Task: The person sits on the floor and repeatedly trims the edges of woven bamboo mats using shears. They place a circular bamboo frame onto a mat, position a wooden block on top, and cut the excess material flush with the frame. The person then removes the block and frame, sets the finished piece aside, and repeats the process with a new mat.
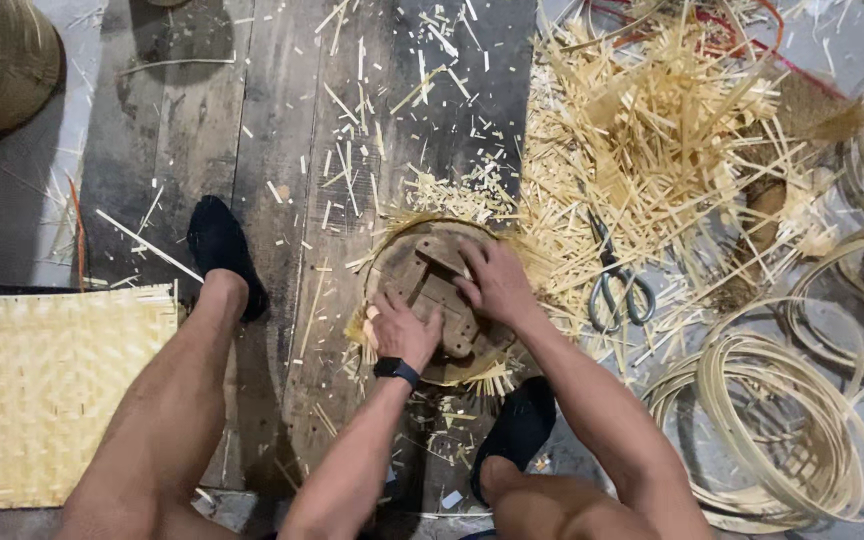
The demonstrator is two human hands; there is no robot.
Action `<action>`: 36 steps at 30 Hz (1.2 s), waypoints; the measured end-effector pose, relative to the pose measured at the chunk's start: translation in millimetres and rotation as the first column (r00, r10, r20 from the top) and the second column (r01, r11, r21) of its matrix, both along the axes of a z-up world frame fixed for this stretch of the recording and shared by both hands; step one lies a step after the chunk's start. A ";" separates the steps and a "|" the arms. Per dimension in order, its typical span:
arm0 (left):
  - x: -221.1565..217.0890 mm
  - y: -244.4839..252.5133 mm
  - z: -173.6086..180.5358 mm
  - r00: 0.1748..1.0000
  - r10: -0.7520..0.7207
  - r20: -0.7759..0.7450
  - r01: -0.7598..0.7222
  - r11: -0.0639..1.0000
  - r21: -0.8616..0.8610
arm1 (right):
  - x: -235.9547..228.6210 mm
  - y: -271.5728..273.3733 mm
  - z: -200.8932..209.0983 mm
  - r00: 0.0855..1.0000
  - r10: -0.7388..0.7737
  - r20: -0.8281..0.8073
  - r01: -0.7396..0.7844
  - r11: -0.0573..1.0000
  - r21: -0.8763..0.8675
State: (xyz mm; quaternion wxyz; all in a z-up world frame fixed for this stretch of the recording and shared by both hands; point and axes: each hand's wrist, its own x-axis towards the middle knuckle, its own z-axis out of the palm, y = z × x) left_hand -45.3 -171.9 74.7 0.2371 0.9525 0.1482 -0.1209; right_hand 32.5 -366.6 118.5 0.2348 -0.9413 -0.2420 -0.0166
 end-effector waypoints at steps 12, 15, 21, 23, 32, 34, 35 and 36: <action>-4.0 14.0 25.9 0.975 -0.176 0.133 0.186 0.981 -0.062 | -72.1 -10.5 -0.5 0.983 -0.167 -0.073 0.173 0.982 0.082; -4.1 5.4 15.9 0.958 -0.219 0.184 0.222 0.975 0.005 | -74.0 -36.8 -11.6 0.979 -0.190 -0.077 0.204 0.940 0.274; -6.2 -40.1 18.3 0.948 -0.229 0.222 0.247 0.968 -0.056 | -67.2 -191.0 -60.8 0.625 -0.781 0.018 0.781 0.624 -0.042; -1.2 -63.7 20.9 0.975 -0.177 0.136 0.193 0.975 -0.112 | -79.7 -221.5 -100.0 0.627 -0.771 -0.108 0.752 0.636 -0.174; 14.6 -85.9 16.9 0.923 -0.348 0.164 0.351 0.936 0.010 | -103.8 -263.9 -148.4 0.481 -0.676 -0.558 0.667 0.696 -0.268; 11.9 -73.0 18.5 0.867 -0.433 0.245 0.457 0.888 -0.045 | -121.5 -270.1 -134.7 0.410 -0.568 -0.713 0.610 0.752 -0.249; 11.5 -70.6 18.6 0.837 -0.464 0.290 0.502 0.862 -0.070 | -138.8 -273.1 -127.4 0.412 -0.527 -0.743 0.589 0.776 -0.224; 10.6 -73.3 16.7 0.850 -0.455 0.266 0.480 0.877 -0.035 | -150.9 -272.6 -115.5 0.414 -0.485 -0.771 0.568 0.799 -0.198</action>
